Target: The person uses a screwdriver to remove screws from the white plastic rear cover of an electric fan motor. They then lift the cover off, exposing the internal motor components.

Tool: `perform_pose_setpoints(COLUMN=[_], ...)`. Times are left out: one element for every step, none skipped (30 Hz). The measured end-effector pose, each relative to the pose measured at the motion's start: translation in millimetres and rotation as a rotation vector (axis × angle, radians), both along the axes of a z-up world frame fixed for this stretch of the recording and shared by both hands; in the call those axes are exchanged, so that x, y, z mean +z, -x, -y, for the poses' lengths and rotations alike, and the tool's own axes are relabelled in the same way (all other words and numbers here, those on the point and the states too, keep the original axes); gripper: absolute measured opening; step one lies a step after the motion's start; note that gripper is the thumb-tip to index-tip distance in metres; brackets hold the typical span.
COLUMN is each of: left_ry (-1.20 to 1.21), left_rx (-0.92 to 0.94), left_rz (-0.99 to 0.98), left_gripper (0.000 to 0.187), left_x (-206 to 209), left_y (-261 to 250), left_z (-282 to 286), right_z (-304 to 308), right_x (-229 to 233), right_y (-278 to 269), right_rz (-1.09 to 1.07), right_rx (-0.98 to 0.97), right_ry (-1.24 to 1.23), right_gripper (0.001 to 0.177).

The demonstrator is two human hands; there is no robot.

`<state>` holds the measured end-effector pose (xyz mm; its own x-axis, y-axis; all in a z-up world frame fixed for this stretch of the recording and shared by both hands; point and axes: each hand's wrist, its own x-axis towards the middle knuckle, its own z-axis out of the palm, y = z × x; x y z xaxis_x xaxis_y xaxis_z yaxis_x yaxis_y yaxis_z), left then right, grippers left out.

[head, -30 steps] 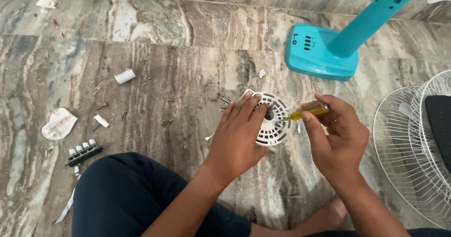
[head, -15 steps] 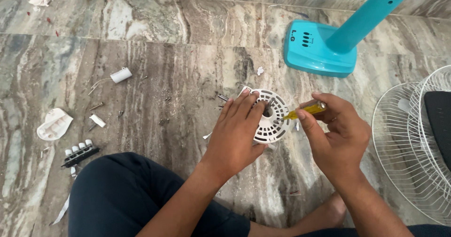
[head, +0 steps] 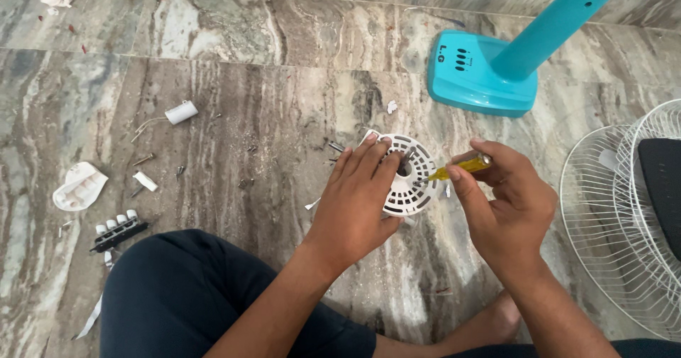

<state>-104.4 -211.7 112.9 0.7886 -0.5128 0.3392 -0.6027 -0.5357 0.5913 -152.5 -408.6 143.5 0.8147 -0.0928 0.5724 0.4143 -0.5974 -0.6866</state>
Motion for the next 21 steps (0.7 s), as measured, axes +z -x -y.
perform_pose_setpoints(left_ry=[-0.003,-0.003,-0.003,-0.003,-0.003,-0.002,0.0,0.001,0.001,0.002,0.0,-0.001,-0.002,0.004,0.009,0.014,0.015,0.016,0.018,0.017,0.018], left_rx=[0.0,-0.001,-0.002,-0.003,-0.007,-0.011,-0.014,-0.014,-0.014,-0.013,-0.011,-0.009,-0.008,-0.008,-0.008,-0.009,-0.008,-0.008,-0.009,-0.008,-0.008], left_rz=[-0.003,0.0,0.004,0.007,0.011,0.014,0.017,0.019,0.022,0.025,0.029,0.033,0.037,0.034,0.03,0.027,0.031,0.034,0.037,0.04,0.046], left_gripper=[0.083,0.082,0.082,0.082,0.081,0.081,0.081,0.081,0.08,0.08,0.08,0.08,0.08,0.08,0.081,0.081,0.081,0.081,0.081,0.081,0.081], left_x=[0.1,0.2,0.3,0.4,0.5,0.6,0.3,0.0,0.0,0.0,-0.2,-0.4,-0.8,-1.3,-1.7,-2.1,-2.3,-2.3,-2.3,-2.2,-2.1], left_y=[0.4,0.5,0.7,0.9,1.0,1.4,2.1,3.0,3.3,3.3,3.2,2.9,2.9,2.5,1.8,1.5,1.4,1.4,1.8,2.6,3.2], left_z=[-0.3,-0.4,-0.7,-0.9,-1.0,-1.1,-0.8,-0.6,-0.7,-0.9,-0.8,-0.7,-0.2,-0.4,-1.4,-2.2,-2.8,-3.2,-2.9,-2.4,-1.8], right_z=[-0.3,-0.3,-0.2,-0.6,-0.8,-1.1,-1.1,-1.0,-1.3,-1.6,-1.8,-1.8,-1.5,-1.5,-1.9,-1.7,-1.7,-1.4,-0.7,-0.8,-1.1], right_x=[1.0,2.2,3.8,5.1,6.6,7.9,9.2,10.7,12.2,13.6,14.9,15.9,16.9,17.4,17.5,17.8,17.9,17.7,17.6,16.6,15.3], right_y=[0.0,-0.7,-1.5,-2.2,-2.8,-3.2,-3.3,-3.4,-3.8,-4.3,-4.6,-5.0,-5.0,-4.9,-4.8,-4.8,-4.8,-4.8,-4.5,-4.0,-4.2], right_rz=[-0.017,-0.035,-0.053,-0.071,-0.075,-0.08,-0.085,-0.091,-0.097,-0.102,-0.107,-0.111,-0.116,-0.131,-0.146,-0.16,-0.154,-0.148,-0.143,-0.131,-0.117], right_rx=[0.003,-0.002,-0.007,-0.012,-0.007,-0.003,0.002,0.001,0.0,0.0,0.008,0.016,0.023,0.032,0.041,0.05,0.048,0.046,0.043,0.019,-0.005], right_ry=[-0.005,0.007,0.018,0.03,0.024,0.019,0.014,0.021,0.026,0.032,0.03,0.029,0.028,0.015,0.001,-0.012,0.005,0.022,0.04,0.061,0.082], right_gripper=[0.038,0.039,0.04,0.041,0.042,0.042,0.043,0.042,0.042,0.042,0.042,0.041,0.041,0.041,0.041,0.042,0.042,0.042,0.042,0.042,0.042])
